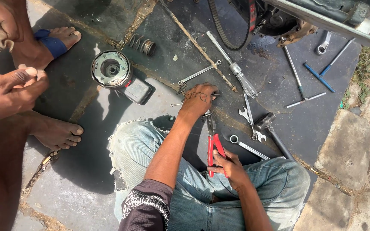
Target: The person sits on the ground repairing motorcycle components, using red-handled pliers to grip and work on a clutch bell and a spring assembly, and handling wrenches and other hand tools laid out on the pavement. A second person nearby handles small parts and a stick.
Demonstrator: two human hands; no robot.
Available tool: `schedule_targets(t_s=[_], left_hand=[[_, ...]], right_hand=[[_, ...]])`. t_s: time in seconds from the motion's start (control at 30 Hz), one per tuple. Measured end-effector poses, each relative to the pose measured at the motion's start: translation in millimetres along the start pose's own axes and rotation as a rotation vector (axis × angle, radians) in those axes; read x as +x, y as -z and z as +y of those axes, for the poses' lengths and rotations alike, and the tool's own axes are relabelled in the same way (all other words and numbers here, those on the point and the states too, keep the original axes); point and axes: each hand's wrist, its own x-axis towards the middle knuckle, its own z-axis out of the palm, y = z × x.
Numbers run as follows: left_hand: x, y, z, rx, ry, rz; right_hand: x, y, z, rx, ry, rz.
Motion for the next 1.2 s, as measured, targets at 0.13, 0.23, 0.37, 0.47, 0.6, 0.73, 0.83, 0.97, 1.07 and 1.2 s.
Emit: schedule_targets(t_s=[0.13,0.23,0.37,0.47,0.6,0.73,0.83,0.97,1.07,1.2], left_hand=[[1.0,1.2,1.2,-0.001,0.011,-0.032],[-0.4,2.3,2.4,-0.007,0.018,-0.027],[-2.2,7.1,7.8,-0.005,0.027,-0.040],[-1.0,5.2,8.3,0.005,0.027,-0.063],[0.9,-8.0,-4.5,0.025,-0.014,-0.052],[-1.5,9.9,7.4,0.016,-0.019,-0.051],[0.6,5.6,3.7,0.004,0.025,-0.097],[8.5,-23.8,-24.6,0.141,0.050,-0.034],[5.3,-7.8,-11.1,0.081,0.187,-0.273],[6.3,-19.2,-22.4,0.071,0.162,-0.219]], right_hand=[[-1.8,-3.1,-2.9,0.001,0.001,0.023],[-2.4,-3.8,-3.5,0.005,-0.009,0.028],[0.7,-1.8,0.1,0.015,0.004,0.022],[6.0,0.1,5.8,-0.013,0.031,0.017],[15.4,7.7,14.3,-0.075,0.065,-0.001],[9.3,0.8,1.1,0.041,-0.030,-0.025],[4.7,-3.3,-8.3,0.120,-0.071,-0.078],[5.8,-5.3,-10.5,0.107,-0.096,-0.138],[18.5,4.7,10.3,0.109,-0.126,-0.196],[19.8,6.5,19.3,0.101,-0.123,-0.254]])
